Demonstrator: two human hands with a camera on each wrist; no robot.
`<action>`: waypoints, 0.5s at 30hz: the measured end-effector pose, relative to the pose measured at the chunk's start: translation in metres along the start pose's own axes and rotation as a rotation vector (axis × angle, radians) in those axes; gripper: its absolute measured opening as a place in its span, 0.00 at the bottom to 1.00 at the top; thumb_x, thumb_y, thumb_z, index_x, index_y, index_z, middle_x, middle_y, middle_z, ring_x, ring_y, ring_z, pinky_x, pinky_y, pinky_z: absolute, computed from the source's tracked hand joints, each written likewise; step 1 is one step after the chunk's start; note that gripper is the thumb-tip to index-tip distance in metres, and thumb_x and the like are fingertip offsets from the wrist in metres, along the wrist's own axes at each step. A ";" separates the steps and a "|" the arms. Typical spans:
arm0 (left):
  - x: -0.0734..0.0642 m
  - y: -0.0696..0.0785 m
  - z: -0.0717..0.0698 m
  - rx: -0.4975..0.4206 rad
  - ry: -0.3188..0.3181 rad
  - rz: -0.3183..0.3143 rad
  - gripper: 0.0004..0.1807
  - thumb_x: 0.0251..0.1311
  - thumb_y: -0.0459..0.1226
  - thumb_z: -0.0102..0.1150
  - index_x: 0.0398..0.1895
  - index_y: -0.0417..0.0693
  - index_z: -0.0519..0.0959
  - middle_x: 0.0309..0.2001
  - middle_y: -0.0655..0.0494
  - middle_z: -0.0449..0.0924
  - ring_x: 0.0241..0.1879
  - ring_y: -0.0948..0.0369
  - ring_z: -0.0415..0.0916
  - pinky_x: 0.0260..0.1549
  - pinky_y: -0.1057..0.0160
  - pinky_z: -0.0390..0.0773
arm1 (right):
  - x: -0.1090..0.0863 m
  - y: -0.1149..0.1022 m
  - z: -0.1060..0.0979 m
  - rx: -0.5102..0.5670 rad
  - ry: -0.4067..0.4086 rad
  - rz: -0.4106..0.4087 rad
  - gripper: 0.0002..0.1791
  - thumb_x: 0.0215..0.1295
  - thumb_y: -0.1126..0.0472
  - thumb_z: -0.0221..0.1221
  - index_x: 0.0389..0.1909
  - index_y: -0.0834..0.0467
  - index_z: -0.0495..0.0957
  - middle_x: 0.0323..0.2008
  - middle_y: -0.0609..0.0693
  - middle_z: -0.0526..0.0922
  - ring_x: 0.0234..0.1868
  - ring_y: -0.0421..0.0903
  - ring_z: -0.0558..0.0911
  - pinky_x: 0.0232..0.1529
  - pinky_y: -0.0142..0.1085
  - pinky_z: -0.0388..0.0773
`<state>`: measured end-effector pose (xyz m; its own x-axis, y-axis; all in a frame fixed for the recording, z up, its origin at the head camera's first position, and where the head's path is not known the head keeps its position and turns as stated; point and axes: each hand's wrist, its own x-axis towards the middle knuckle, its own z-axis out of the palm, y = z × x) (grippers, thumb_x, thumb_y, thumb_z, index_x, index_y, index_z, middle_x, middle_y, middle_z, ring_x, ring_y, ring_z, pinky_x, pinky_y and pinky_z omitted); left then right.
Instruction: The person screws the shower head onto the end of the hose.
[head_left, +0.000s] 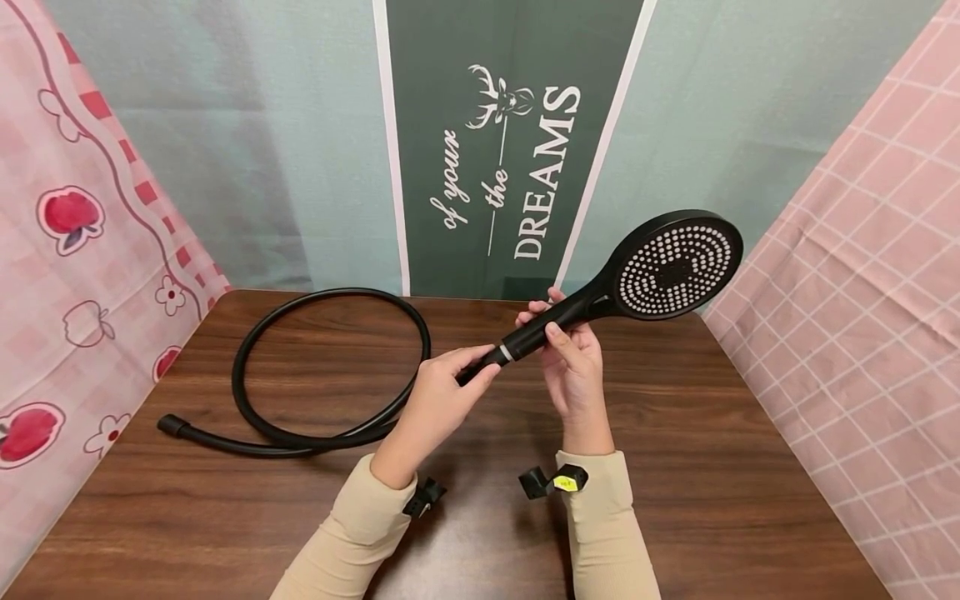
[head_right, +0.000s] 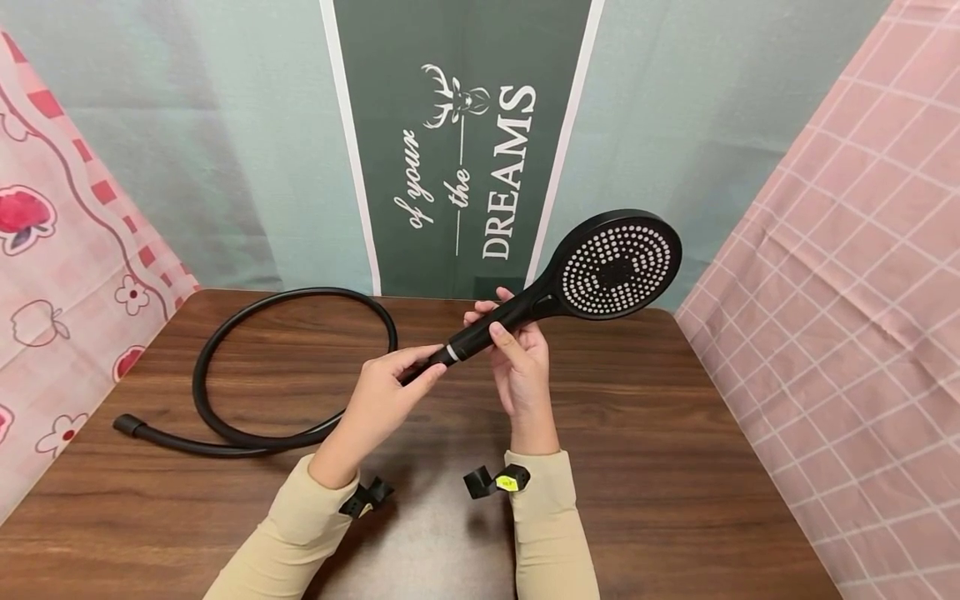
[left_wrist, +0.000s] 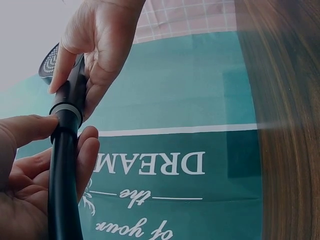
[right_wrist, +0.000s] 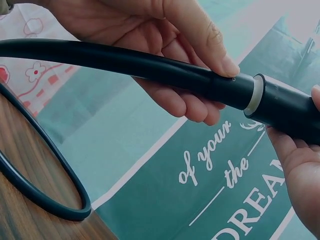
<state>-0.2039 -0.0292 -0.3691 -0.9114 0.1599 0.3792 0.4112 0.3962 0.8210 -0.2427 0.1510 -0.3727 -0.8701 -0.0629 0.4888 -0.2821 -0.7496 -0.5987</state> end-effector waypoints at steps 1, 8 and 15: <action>0.000 0.000 0.000 0.005 0.002 0.004 0.16 0.65 0.40 0.65 0.54 0.48 0.84 0.43 0.52 0.87 0.33 0.63 0.78 0.32 0.67 0.77 | 0.000 0.000 0.000 0.000 0.001 0.000 0.21 0.72 0.74 0.51 0.64 0.64 0.67 0.48 0.56 0.85 0.49 0.49 0.87 0.58 0.39 0.79; 0.000 0.000 0.001 0.028 0.020 0.033 0.16 0.65 0.40 0.65 0.54 0.47 0.84 0.43 0.52 0.87 0.32 0.63 0.78 0.32 0.67 0.76 | 0.001 0.001 0.000 -0.002 0.006 -0.001 0.21 0.72 0.73 0.51 0.64 0.64 0.66 0.46 0.55 0.85 0.49 0.49 0.86 0.58 0.39 0.79; -0.001 0.001 0.001 0.049 0.028 0.050 0.17 0.65 0.40 0.65 0.55 0.46 0.84 0.44 0.51 0.87 0.34 0.62 0.79 0.32 0.66 0.77 | 0.001 0.001 0.001 0.000 0.003 0.001 0.21 0.71 0.73 0.52 0.64 0.64 0.66 0.45 0.54 0.83 0.48 0.49 0.86 0.58 0.39 0.79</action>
<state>-0.2029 -0.0279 -0.3694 -0.8885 0.1556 0.4316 0.4542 0.4324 0.7790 -0.2438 0.1496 -0.3719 -0.8716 -0.0612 0.4863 -0.2816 -0.7496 -0.5990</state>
